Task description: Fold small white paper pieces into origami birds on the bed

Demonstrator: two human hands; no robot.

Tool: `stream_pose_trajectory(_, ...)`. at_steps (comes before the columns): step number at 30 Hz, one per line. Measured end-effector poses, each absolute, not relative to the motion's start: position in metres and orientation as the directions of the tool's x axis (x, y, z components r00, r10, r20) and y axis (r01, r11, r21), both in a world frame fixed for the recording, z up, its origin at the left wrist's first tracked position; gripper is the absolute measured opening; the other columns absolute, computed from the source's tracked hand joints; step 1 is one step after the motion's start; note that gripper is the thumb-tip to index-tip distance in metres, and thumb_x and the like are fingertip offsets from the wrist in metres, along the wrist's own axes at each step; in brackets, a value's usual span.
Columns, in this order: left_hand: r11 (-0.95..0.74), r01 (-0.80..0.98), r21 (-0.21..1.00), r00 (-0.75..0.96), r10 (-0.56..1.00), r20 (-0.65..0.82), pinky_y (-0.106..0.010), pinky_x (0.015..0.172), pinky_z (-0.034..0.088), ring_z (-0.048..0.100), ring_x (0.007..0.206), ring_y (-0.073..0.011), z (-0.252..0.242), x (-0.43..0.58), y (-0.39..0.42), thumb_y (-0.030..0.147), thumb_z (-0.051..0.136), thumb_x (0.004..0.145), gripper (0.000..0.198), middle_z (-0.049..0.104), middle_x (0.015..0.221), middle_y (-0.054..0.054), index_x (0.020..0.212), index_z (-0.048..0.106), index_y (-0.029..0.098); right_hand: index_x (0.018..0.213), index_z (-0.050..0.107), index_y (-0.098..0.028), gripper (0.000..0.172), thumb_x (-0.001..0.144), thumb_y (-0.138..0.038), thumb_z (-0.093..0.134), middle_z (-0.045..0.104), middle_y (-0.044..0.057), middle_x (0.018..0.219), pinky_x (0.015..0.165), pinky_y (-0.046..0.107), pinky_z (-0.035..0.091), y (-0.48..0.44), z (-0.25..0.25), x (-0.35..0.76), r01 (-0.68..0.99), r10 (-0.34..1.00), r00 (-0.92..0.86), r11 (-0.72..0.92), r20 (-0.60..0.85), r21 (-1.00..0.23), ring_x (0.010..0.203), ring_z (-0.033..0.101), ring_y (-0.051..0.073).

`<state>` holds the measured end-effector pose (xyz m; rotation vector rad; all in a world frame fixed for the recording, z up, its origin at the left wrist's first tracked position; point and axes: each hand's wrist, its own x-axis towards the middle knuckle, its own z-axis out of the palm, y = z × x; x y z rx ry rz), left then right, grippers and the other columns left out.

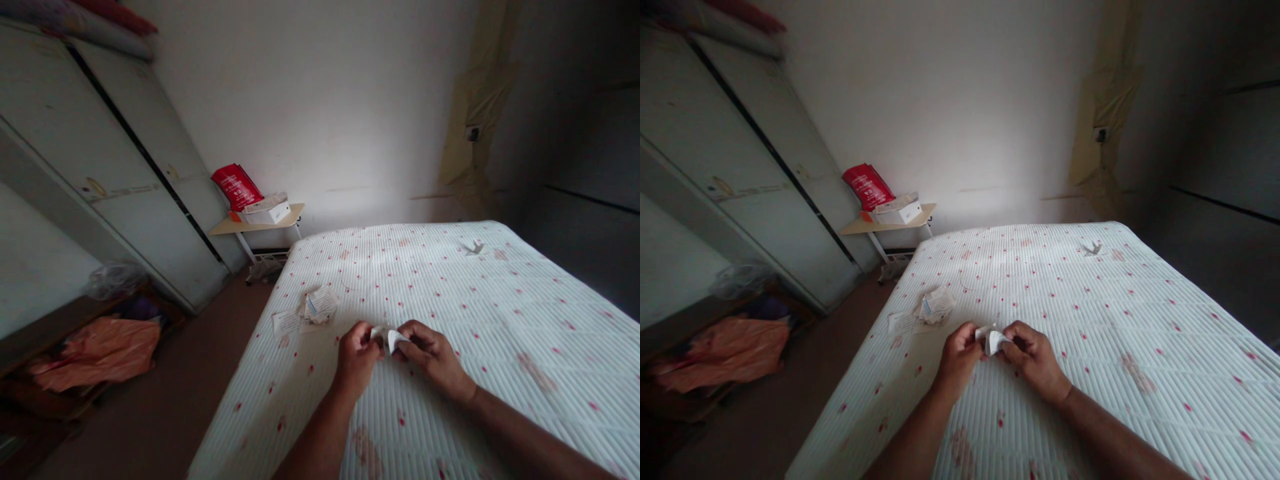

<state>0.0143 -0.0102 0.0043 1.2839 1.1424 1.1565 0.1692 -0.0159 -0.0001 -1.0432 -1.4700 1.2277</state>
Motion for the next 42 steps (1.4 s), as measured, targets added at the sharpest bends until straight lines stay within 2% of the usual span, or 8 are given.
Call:
stream_pose_trajectory(5, -0.099, 0.060, 0.993, 0.130, 0.987, 0.091, -0.017, 0.049, 0.036, 0.048, 0.055, -0.0086, 0.002, 0.013, -0.012, 0.027, 0.052, 0.075, 0.013, 0.051, 0.061, 0.004, 0.069, 0.048, 0.016, 0.069, 0.050, -0.020, 0.027, 0.076, -0.045, 0.057, 0.056, -0.001, 0.058, 0.046, 0.023, 0.037, -0.015, -0.002, 0.168, 0.044, 0.977, -0.190, 0.103, 0.093, -0.994, 0.051, 0.049, 0.012)
stream_pose_trajectory(8, -0.128, 0.051, 0.991, 0.126, 0.985, 0.120, -0.018, 0.051, 0.037, 0.050, 0.057, -0.0090, 0.000, 0.012, -0.013, 0.025, 0.049, 0.076, 0.011, 0.051, 0.062, 0.004, 0.069, 0.046, 0.017, 0.067, 0.049, -0.020, 0.027, 0.075, -0.045, 0.058, 0.057, -0.001, 0.057, 0.046, 0.023, 0.037, -0.015, -0.001, 0.167, 0.037, 0.980, -0.184, 0.088, 0.080, -0.995, 0.050, 0.048, 0.012)
stream_pose_trajectory(14, -0.175, 0.121, 0.977, 0.092, 0.982, 0.165, -0.017, 0.051, 0.030, 0.039, 0.055, -0.0071, -0.009, 0.013, -0.012, 0.017, 0.047, 0.073, 0.013, 0.039, 0.059, 0.006, 0.063, 0.039, 0.018, 0.068, 0.052, -0.020, 0.021, 0.076, -0.039, 0.058, 0.056, -0.002, 0.056, 0.045, 0.022, 0.035, -0.015, -0.002, 0.167, 0.046, 0.977, -0.199, 0.092, 0.081, -0.995, 0.048, 0.045, 0.011)
stream_pose_trajectory(23, -0.258, 0.254, 0.932, 0.102, 0.966, 0.239, -0.018, 0.056, 0.032, 0.042, 0.060, -0.0085, -0.015, 0.016, -0.014, 0.010, 0.041, 0.072, 0.011, 0.043, 0.062, 0.004, 0.065, 0.041, 0.018, 0.066, 0.052, -0.019, 0.017, 0.075, -0.032, 0.057, 0.052, -0.002, 0.056, 0.046, 0.022, 0.034, -0.018, 0.001, 0.166, 0.091, 0.971, -0.205, 0.141, 0.120, -0.986, 0.050, 0.045, 0.011)
stream_pose_trajectory(29, -0.258, 0.243, 0.935, 0.123, 0.964, 0.234, -0.017, 0.056, 0.032, 0.042, 0.061, -0.0083, -0.010, 0.015, -0.015, 0.012, 0.045, 0.072, 0.008, 0.045, 0.062, 0.005, 0.065, 0.046, 0.017, 0.071, 0.055, -0.018, 0.012, 0.074, -0.028, 0.060, 0.053, -0.002, 0.061, 0.051, 0.022, 0.037, -0.017, 0.002, 0.167, 0.101, 0.953, -0.257, 0.189, 0.158, -0.977, 0.055, 0.047, 0.011)
stream_pose_trajectory(34, -0.248, 0.258, 0.934, 0.149, 0.965, 0.215, -0.017, 0.054, 0.028, 0.038, 0.057, -0.0075, -0.008, 0.013, -0.014, 0.012, 0.046, 0.071, 0.011, 0.040, 0.058, 0.006, 0.061, 0.043, 0.017, 0.074, 0.058, -0.017, 0.012, 0.077, -0.028, 0.059, 0.056, 0.000, 0.067, 0.055, 0.022, 0.039, -0.017, 0.002, 0.171, 0.098, 0.921, -0.339, 0.237, 0.192, -0.966, 0.060, 0.050, 0.012)
stream_pose_trajectory(42, -0.228, 0.219, 0.949, 0.173, 0.966, 0.192, -0.017, 0.053, 0.029, 0.041, 0.057, -0.0081, -0.002, 0.009, -0.014, 0.014, 0.048, 0.072, 0.008, 0.045, 0.058, 0.005, 0.065, 0.053, 0.015, 0.071, 0.053, -0.019, 0.015, 0.080, -0.030, 0.054, 0.054, -0.003, 0.056, 0.048, 0.021, 0.035, -0.019, 0.002, 0.168, 0.089, 0.945, -0.300, 0.164, 0.131, -0.982, 0.051, 0.047, 0.010)
